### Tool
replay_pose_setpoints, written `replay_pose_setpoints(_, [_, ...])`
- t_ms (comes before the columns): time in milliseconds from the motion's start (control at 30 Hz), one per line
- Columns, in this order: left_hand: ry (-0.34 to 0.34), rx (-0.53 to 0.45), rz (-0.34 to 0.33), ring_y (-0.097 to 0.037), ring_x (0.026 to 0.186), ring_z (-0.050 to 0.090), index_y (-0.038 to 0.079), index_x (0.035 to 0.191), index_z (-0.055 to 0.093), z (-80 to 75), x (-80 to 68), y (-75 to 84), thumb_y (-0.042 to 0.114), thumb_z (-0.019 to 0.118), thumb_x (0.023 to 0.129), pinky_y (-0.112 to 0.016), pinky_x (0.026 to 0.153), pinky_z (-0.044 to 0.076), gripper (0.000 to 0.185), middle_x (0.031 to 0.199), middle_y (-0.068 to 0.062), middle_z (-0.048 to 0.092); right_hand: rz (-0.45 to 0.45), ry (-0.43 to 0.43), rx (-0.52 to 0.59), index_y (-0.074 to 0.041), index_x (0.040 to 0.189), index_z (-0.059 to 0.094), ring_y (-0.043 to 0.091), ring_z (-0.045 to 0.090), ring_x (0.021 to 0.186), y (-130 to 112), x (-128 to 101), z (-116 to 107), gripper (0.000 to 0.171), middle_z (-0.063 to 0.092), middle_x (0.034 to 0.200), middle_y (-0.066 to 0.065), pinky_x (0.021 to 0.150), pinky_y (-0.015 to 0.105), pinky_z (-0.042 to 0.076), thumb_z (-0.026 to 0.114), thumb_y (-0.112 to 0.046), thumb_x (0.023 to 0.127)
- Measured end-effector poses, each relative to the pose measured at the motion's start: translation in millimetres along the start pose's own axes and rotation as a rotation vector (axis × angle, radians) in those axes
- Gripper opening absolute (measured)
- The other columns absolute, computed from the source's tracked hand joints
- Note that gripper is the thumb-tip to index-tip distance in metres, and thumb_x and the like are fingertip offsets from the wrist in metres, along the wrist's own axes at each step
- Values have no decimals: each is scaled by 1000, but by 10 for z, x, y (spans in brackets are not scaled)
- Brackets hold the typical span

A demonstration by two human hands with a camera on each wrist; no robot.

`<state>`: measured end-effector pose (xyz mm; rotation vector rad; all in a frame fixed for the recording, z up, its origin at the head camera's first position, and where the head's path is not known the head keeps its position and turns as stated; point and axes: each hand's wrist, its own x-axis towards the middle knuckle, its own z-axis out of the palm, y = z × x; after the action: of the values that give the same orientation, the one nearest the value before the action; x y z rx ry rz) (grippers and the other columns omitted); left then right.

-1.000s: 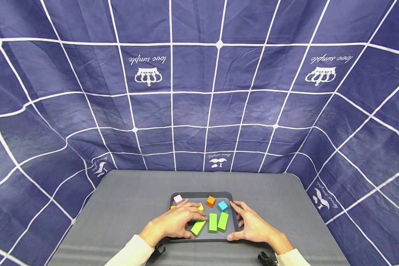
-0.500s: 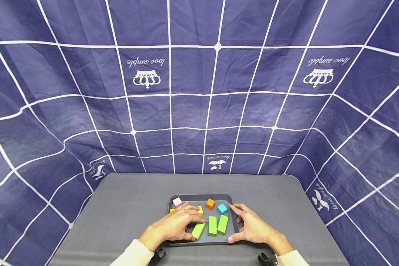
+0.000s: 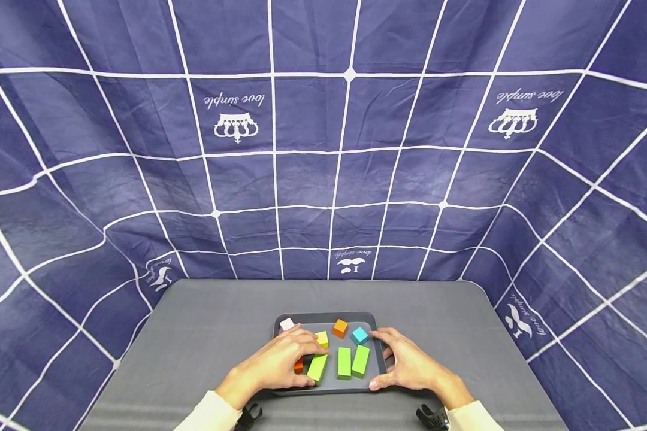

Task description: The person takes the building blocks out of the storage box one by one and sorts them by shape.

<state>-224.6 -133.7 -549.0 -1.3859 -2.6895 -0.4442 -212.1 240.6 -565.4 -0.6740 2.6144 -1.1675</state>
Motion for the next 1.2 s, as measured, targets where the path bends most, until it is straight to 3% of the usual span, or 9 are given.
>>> replay_pose_setpoints(233, [54,-9,-31,-15,139,71,24,145,81,-77,-116,-63,40,99,92,-47,125,56,57,140,13,80,-19,12,-47,0,168,55,10,72,110,-13,2,-2,115,56,167,26,83,25,64,112,-40,77])
replay_pose_setpoints(700, [143,16,-130,-15,132,74,24,143,82,-231,-351,-225,39,101,88,-50,118,60,60,135,15,79,-52,39,-79,-1,167,57,9,74,111,38,-11,-1,114,62,163,21,90,27,63,112,-44,76])
replay_pose_setpoints(933, [197,53,-169,-17,128,75,22,143,82,-306,-442,-322,38,102,89,-52,111,62,60,136,12,81,-37,15,5,1,168,55,13,74,112,56,1,-10,114,58,166,25,82,26,67,112,-37,77])
replay_pose_setpoints(1200, [265,54,-298,-20,130,78,21,145,82,-378,-559,-504,36,103,88,-54,112,62,63,137,11,82,-4,-10,84,3,169,52,14,74,112,82,-40,-72,113,49,172,31,83,25,69,111,-31,79])
